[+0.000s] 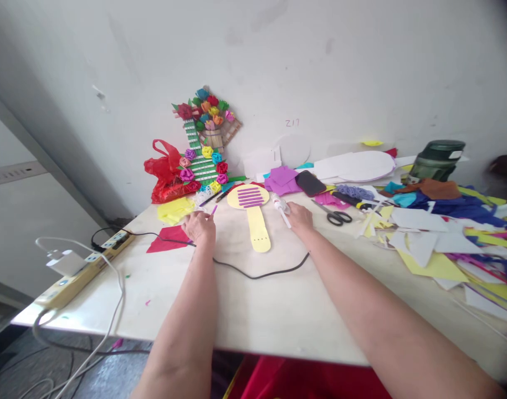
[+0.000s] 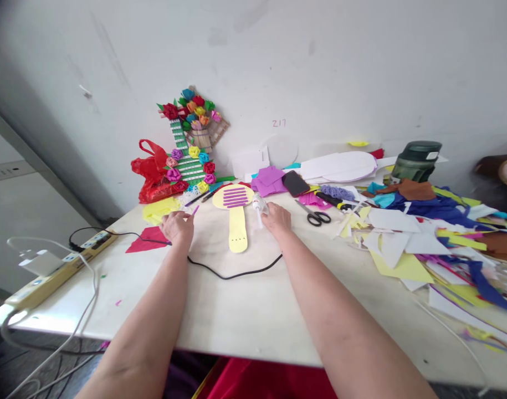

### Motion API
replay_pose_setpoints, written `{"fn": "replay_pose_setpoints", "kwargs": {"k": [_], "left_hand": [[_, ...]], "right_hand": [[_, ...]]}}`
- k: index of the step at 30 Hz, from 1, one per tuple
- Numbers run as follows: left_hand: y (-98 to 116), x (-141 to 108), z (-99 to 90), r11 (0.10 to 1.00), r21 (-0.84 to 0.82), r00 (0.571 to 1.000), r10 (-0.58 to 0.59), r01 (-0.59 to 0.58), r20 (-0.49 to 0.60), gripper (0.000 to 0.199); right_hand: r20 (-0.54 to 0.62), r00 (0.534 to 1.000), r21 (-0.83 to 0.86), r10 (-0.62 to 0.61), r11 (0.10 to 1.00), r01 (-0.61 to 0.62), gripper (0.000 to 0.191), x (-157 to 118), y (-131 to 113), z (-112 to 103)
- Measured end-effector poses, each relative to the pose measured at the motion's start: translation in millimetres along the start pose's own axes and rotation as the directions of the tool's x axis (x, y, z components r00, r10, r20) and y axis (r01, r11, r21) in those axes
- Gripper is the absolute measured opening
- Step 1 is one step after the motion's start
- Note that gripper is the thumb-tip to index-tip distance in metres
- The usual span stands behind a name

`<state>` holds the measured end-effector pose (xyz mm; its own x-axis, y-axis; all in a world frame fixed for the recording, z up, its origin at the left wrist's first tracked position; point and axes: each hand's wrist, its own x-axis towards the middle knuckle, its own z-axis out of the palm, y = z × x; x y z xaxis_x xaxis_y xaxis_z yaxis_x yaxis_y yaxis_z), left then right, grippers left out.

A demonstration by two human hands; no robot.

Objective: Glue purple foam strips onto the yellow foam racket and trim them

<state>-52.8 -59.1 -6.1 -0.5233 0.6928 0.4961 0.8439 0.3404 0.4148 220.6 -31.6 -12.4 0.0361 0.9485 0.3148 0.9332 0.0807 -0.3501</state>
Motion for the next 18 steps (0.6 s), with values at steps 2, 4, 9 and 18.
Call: {"fn": "replay_pose_setpoints", "kwargs": {"k": [2, 4, 9, 18], "left_hand": [[8.8, -1.1, 1.1, 0.994, -0.109, 0.999, 0.012, -0.007, 0.047, 0.025], [18.4, -2.6, 6.7, 0.962, -0.271, 0.989, 0.064, -0.026, 0.132, 0.025], [41.7, -6.2, 29.2, 0.718, -0.688, 0.905, 0.359, -0.111, 0.229, 0.023], [64.4, -5.7, 43.0, 0.681, -0.694, 0.844, 0.497, -0.236, 0.201, 0.014]], "right_hand": [[-0.008, 1.0, -0.004, -0.008, 1.0, 0.008, 0.025, 0.0, 0.4, 1.6], [-0.019, 1.0, -0.003, -0.022, 1.0, 0.022, 0.024, 0.2, 0.8, 3.2], [-0.041, 0.999, 0.0, -0.024, 1.0, 0.024, 0.025, 0.5, 0.9, 5.4], [-0.082, 0.995, 0.071, 0.056, 0.996, -0.05, 0.026, 4.9, 3.5, 9.0]]}}
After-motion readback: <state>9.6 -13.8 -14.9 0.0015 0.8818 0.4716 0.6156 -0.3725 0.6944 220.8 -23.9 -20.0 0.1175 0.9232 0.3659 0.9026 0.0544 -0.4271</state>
